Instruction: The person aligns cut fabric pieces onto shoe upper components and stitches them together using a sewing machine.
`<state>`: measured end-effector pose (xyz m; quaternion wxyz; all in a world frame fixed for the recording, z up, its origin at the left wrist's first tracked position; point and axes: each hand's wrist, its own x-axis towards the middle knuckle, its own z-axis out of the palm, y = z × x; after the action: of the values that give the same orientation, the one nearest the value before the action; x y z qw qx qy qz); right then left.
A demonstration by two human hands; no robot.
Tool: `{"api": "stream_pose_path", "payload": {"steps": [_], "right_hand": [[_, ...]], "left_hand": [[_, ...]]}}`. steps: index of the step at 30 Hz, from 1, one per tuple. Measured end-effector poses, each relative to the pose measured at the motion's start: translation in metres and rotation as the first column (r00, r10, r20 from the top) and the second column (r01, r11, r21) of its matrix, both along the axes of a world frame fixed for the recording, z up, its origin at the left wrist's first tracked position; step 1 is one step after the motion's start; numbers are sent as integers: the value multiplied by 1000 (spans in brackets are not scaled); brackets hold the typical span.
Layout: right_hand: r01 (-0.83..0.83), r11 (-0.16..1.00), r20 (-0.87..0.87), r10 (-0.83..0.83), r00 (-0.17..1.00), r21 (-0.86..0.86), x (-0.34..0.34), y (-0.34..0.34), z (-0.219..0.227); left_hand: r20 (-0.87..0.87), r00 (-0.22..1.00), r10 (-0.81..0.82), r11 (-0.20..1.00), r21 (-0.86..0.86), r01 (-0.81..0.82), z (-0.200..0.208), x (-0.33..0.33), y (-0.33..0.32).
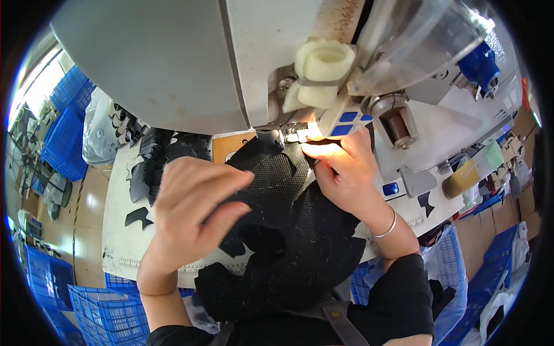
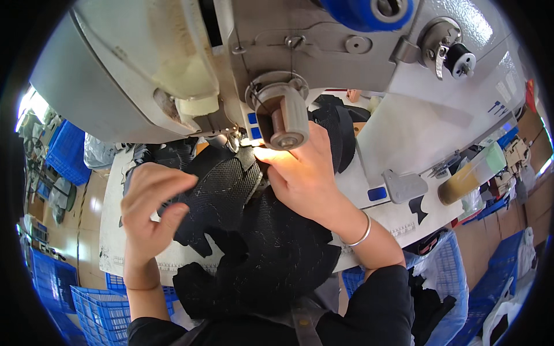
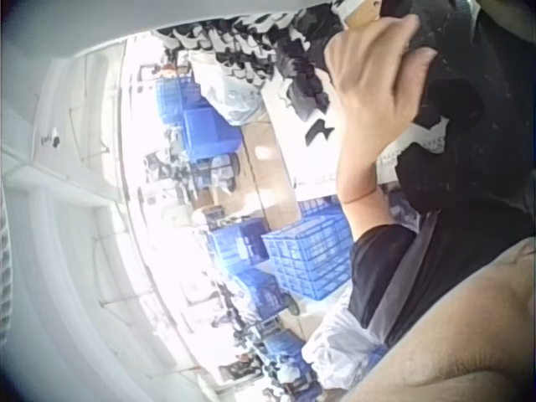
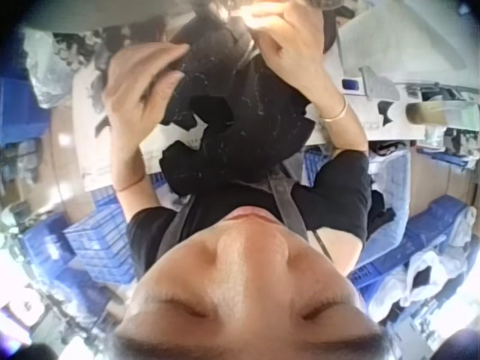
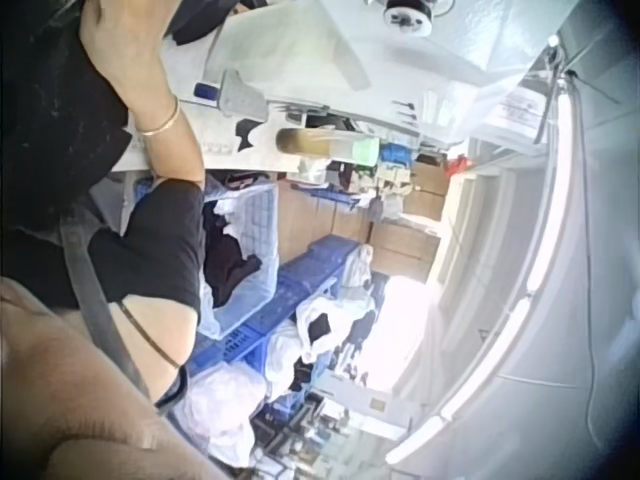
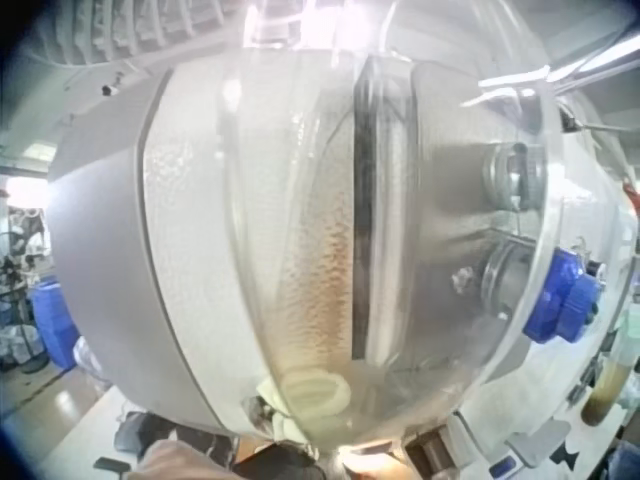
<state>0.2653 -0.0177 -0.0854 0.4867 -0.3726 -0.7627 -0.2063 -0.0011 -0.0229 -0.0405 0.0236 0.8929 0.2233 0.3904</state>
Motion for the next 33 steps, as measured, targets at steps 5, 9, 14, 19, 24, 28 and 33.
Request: {"api": "stream_pose_path", "payload": {"steps": [5, 9, 14, 19, 24, 28, 33], "right_hand": [[42, 977, 127, -70, 989, 209, -13, -4, 4], [89, 977, 215, -131, 968, 196, -18, -12, 1], [69, 961, 294, -149, 944, 266, -26, -19, 5], [99, 958, 420, -209, 883, 268, -35, -27, 9], [109, 901, 447, -309, 840, 420, -40, -17, 4], [138, 917, 501, -325, 802, 375, -42, -24, 7], [175, 910, 551, -371, 748, 376, -50, -24, 6]], "left_hand": [[-184, 971, 150, 971, 211, -110, -2, 48, -11], [-107, 973, 202, 953, 251, -170, -19, 52, -3], [-65, 984, 163, 956, 259, -141, -24, 48, 5], [-45, 989, 143, 959, 254, -127, -23, 43, 10], [-13, 991, 136, 956, 262, -128, -25, 45, 15], [30, 993, 117, 955, 271, -121, -27, 47, 21], [22, 994, 109, 949, 296, -111, -27, 45, 28]]}}
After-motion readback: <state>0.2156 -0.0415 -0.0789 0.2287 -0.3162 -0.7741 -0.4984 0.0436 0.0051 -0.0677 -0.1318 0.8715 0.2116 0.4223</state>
